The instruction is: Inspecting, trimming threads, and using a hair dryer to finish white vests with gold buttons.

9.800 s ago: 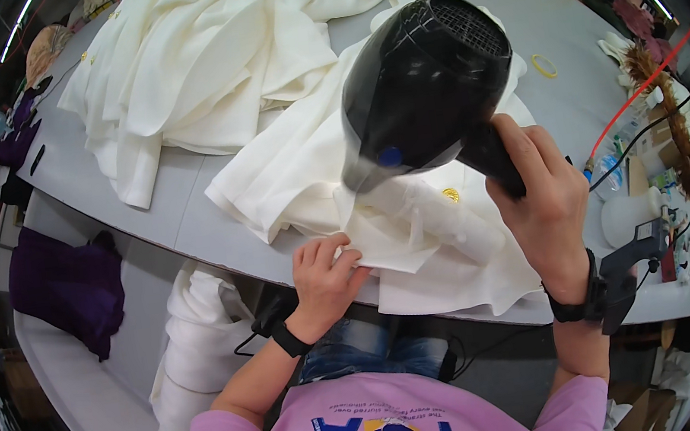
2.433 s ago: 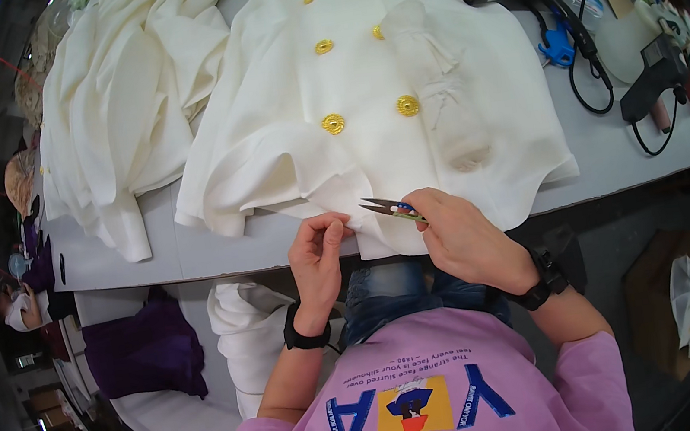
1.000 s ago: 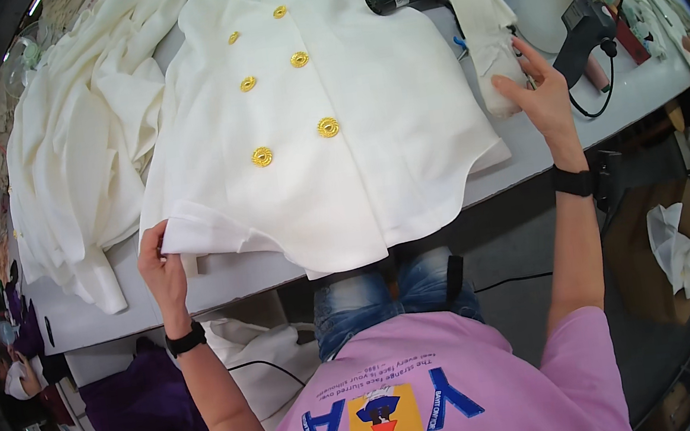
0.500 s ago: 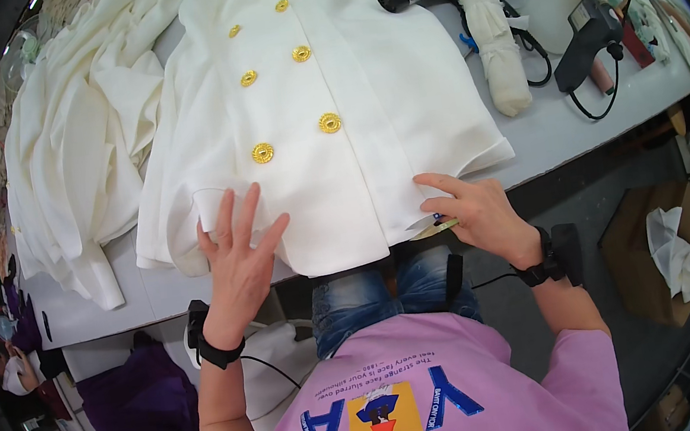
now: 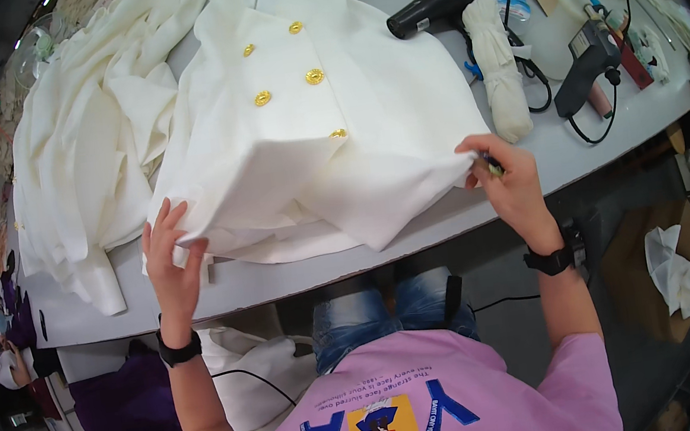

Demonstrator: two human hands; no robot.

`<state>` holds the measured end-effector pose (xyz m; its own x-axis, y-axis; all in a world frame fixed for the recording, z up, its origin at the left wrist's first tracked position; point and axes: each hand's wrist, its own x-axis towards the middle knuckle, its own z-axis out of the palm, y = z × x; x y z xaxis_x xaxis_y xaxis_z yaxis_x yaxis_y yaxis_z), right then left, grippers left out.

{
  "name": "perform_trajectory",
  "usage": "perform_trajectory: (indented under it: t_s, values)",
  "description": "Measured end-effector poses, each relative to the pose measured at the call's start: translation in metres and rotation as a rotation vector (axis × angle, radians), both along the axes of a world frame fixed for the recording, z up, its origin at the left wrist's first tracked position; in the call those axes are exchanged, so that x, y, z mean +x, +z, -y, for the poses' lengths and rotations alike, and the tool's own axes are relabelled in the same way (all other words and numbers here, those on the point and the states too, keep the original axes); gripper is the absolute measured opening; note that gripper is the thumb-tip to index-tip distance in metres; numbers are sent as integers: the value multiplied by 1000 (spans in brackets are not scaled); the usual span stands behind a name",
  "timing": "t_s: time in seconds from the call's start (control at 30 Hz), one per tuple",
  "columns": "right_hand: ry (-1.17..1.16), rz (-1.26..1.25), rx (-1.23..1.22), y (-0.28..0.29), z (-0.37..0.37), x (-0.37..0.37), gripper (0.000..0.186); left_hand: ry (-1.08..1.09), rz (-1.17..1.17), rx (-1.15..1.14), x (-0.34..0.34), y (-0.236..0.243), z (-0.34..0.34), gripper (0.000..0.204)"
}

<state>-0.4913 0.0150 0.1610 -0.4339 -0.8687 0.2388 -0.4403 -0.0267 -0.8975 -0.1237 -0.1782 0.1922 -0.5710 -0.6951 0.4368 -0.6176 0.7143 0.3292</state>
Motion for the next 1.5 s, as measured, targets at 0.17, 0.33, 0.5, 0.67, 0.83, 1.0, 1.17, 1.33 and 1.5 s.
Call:
perform_trajectory:
  t_s: [0.17, 0.33, 0.5, 0.67, 0.83, 1.0, 1.17, 1.33, 1.5]
  values:
    - [-166, -23, -118, 25, 50, -16, 15, 40, -650, 576, 22, 9, 39, 21]
    - [-195, -9, -248, 86, 81, 1, 25, 76, -825, 501, 12, 37, 67, 24]
    - [-316, -233, -147, 81, 160, -35, 48, 283, -609, 354, 4, 11, 148, 24]
    - [-328, -504, 239, -35, 194, -60, 54, 372, -257, 302, 2, -61, 163, 32]
    - [-233, -293, 335, -35, 179, -58, 47, 370, -315, 172, -15, -49, 130, 32]
    - [-328, -311, 57, -25, 165, -49, 37, 104, -263, -48, -43, -25, 65, 19]
    - [-276, -452, -270, -2, 136, -25, 20, 63, -254, 113, -27, -41, 27, 18]
    - [18, -71, 193, 8, 86, 24, 33, 249, -163, -23, 8, -45, 20, 28]
    - [-33, -320, 445, -21, 90, 40, 46, 534, 1, -307, 40, -64, 44, 40]
